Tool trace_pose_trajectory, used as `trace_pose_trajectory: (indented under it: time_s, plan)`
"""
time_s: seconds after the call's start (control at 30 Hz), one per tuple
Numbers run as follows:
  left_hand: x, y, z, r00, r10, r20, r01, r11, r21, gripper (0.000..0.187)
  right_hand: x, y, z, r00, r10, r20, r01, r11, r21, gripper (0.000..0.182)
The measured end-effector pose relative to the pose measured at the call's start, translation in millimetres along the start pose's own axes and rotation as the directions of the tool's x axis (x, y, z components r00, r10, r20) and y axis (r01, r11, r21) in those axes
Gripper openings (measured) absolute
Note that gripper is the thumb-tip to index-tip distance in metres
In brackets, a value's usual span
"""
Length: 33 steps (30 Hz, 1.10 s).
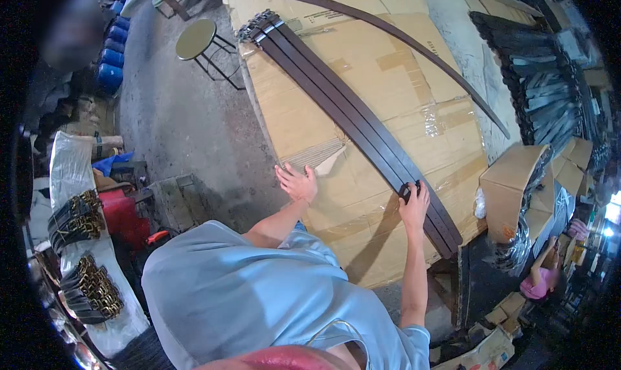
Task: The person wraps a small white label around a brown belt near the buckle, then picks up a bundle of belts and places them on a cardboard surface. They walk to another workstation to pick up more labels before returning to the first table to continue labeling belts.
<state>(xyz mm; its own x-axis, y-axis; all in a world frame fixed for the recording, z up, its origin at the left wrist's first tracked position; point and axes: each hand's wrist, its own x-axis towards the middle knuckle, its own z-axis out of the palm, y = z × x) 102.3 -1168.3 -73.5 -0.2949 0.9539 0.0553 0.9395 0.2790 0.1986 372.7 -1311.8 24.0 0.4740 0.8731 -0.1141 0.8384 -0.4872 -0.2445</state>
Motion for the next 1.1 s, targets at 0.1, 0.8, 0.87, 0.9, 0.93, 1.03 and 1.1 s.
trace_pose_trajectory:
  time_s: [0.1,0.8,0.87,0.9,0.93,1.03,1.1]
  plan:
    - [0,3,1,1.000,0.005,-0.023,-0.005,1.000,0.013,0.067,-4,-11,-4,0.996,0.024,-0.085,-0.030,0.997,-0.072,0.057]
    - [20,-20,-25,0.918,0.344,0.199,-0.305,0.931,-0.199,0.061,-487,-77,95,0.235,0.928,-0.290,-0.602,0.373,0.706,0.034]
    - [-35,2,-73,0.789,0.583,-0.195,-0.606,0.685,-0.404,0.047,-548,-62,86,0.042,0.959,-0.282,-0.612,0.247,0.752,0.031]
    - [-61,11,-89,0.680,0.668,-0.302,-0.699,0.468,-0.540,0.039,-574,-56,65,0.030,0.948,-0.317,-0.604,0.270,0.750,0.029]
    - [-91,24,-110,0.565,0.710,-0.421,-0.745,0.219,-0.630,0.032,-600,-46,40,0.022,0.936,-0.350,-0.597,0.294,0.747,0.027]
    - [-249,44,-269,0.543,0.815,-0.203,-0.346,-0.004,-0.938,0.022,-675,-3,-6,0.069,0.869,-0.491,-0.488,0.459,0.743,0.027]
    - [-327,56,-318,0.398,0.889,-0.227,-0.219,-0.148,-0.964,0.020,-712,17,-94,0.059,0.874,-0.483,-0.436,0.458,0.775,0.028]
